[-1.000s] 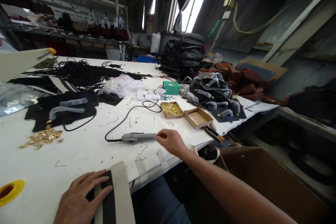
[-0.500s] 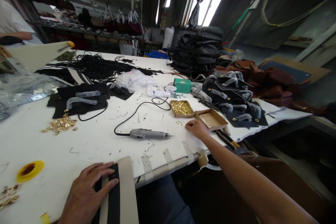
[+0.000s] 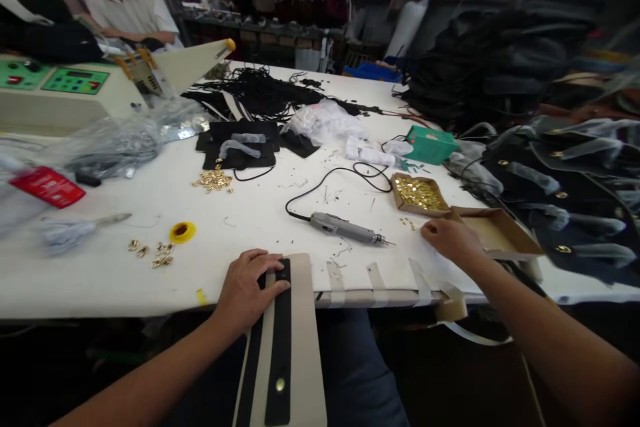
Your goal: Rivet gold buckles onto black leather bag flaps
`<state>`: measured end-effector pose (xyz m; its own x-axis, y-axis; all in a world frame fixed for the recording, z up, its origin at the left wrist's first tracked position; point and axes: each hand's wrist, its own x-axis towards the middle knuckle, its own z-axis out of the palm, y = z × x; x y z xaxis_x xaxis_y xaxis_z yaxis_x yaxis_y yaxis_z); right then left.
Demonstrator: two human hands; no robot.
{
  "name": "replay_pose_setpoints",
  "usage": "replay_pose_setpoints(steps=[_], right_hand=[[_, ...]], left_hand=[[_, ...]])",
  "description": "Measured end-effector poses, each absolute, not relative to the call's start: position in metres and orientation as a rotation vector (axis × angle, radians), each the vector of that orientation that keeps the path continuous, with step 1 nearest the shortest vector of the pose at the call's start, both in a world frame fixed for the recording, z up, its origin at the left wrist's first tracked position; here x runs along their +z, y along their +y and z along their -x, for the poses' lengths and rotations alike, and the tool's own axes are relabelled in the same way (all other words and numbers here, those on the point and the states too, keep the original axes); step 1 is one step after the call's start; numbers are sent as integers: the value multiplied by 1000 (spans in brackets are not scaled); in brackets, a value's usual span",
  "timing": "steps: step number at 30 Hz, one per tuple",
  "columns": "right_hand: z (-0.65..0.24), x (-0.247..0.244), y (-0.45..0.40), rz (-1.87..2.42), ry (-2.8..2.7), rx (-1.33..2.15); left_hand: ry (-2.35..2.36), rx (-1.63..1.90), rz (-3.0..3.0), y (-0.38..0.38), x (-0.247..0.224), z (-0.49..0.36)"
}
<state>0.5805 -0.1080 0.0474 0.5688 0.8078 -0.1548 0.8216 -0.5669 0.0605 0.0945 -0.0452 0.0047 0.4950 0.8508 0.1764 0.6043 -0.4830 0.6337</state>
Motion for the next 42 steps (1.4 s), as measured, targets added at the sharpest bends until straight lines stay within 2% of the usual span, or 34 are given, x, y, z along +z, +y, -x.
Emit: replay_pose_setpoints(steps=[7, 12, 18, 19, 21, 24, 27, 33, 38, 42], right_hand=[[-586, 36, -110, -2563, 1476, 9], [-591, 27, -115, -2570, 1579, -3], [-553, 52, -117, -2792, 1641, -10], [-532, 58, -118, -2868, 1723, -69], [-479, 67, -119, -2934, 1994, -403], [-388, 67, -114, -2563, 2407, -968], [-321, 55, -100, -2289, 2623, -1203], [-287, 38, -82, -2071, 2695, -1006], [-282, 40, -83, -2072, 2637, -804], [-278, 42, -81, -2158, 2557, -791]], left_hand=[[1196, 685, -2218, -44, 5, -93], [1207, 693, -2191, -43, 3, -92], [1204, 693, -2181, -44, 7, -91], [1200, 695, -2184, -44, 7, -91], [1190, 700, -2195, -44, 7, -91], [1190, 702, -2208, -44, 5, -90], [1186, 687, -2220, -43, 4, -90], [1173, 683, -2232, -43, 5, -87], [1156, 675, -2240, -43, 6, -85], [1152, 685, -2240, -43, 5, -85]])
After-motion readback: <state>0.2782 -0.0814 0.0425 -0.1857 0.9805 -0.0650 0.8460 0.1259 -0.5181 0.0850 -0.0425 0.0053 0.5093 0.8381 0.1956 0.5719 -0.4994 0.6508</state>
